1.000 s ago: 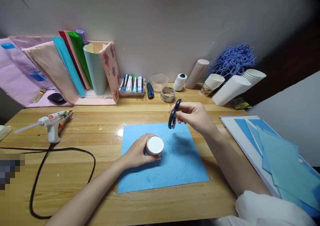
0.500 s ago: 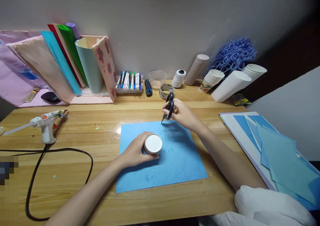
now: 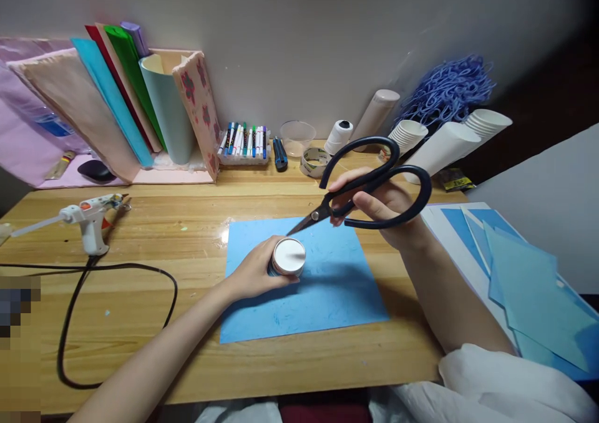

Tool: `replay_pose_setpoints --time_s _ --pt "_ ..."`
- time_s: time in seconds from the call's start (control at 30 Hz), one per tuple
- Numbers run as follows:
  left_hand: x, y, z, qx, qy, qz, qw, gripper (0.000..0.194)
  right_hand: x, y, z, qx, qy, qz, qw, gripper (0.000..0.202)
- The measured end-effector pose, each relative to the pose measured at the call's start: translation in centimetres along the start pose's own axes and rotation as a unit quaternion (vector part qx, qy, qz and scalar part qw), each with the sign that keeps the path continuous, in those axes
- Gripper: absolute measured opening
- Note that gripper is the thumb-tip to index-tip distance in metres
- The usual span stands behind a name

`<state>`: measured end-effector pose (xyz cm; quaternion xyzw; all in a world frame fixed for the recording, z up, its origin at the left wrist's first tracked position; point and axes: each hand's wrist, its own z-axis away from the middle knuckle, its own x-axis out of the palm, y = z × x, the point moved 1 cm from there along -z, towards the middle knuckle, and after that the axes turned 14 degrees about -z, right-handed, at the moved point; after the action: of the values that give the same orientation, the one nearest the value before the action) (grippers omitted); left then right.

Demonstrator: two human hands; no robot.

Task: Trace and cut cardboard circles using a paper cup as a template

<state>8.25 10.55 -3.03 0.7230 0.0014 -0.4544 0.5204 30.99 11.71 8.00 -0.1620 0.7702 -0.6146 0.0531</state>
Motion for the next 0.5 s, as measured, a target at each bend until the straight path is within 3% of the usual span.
replay_pose_setpoints --time_s 0.27,0.5 --pt "0.1 0.0 0.0 0.004 -0.004 -0.001 1.000 0.058 1.2 1.5 0.0 0.028 -0.061 -0.013 0.998 0.028" --pt "0.0 0.0 -0.1 0.004 -0.009 -0.004 1.000 0.057 1.5 1.1 0.4 0.005 -0.104 0.098 0.990 0.024"
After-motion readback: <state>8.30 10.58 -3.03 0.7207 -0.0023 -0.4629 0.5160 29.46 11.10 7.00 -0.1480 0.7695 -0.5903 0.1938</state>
